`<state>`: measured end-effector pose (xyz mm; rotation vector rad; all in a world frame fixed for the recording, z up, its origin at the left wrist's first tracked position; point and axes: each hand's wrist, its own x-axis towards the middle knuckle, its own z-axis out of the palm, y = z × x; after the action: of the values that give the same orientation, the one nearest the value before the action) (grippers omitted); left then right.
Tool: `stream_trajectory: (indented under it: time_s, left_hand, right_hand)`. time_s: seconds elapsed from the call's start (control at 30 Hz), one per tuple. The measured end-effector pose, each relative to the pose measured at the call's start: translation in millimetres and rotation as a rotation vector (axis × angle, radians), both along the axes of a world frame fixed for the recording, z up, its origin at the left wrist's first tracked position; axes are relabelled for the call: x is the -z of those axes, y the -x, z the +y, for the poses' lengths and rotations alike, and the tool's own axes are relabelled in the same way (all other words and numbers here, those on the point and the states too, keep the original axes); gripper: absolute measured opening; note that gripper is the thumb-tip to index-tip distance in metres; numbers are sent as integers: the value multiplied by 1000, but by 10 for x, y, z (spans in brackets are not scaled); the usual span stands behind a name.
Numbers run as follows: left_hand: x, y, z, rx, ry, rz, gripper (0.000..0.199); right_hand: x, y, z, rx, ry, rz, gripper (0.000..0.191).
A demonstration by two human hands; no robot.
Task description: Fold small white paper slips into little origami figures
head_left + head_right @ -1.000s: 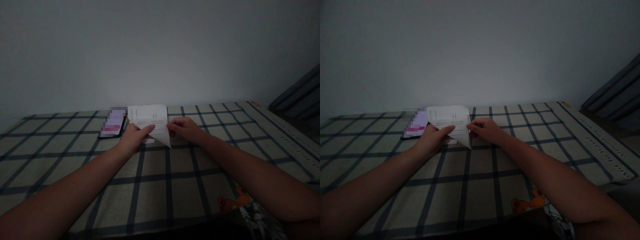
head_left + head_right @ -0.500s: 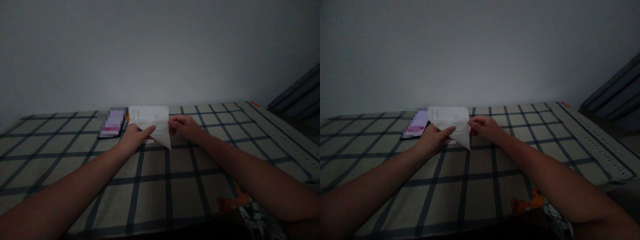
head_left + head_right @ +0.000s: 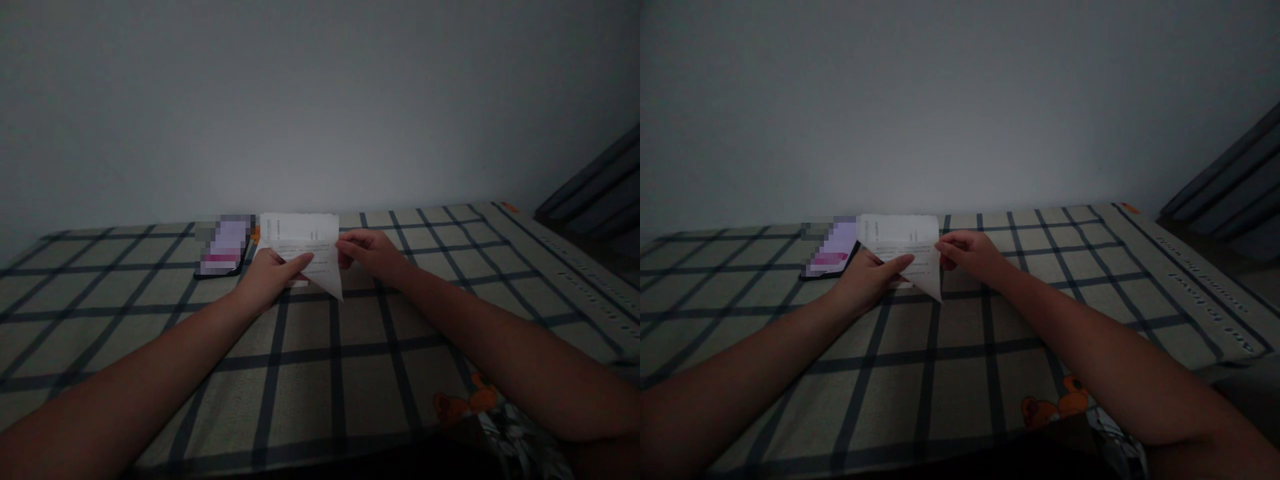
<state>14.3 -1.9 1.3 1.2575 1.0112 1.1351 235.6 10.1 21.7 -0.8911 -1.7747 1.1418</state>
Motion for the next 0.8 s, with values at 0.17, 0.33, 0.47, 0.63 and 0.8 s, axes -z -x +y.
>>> stream_trajectory:
  time_s: [0.17,0.33,0.47,0.63,0.8]
  left_hand:
    - [-29,-15,-20,15,21,-3,34]
    - [-84,-34,-19,-11,21,-166,30]
    - [-101,-42,-14,-26,26,-204,29]
    - [-112,-41,-19,-50,-5,-226,26]
    - [-126,-31,-6,-43,-11,-282,23]
  right_hand:
    - [26,-3,38,24,-23,-24,24]
    - [31,-37,75,74,-8,-28,25]
    - [18,-51,83,97,-10,-39,25]
    - [36,-61,98,91,16,-19,24]
    - [54,-79,109,88,0,-40,25]
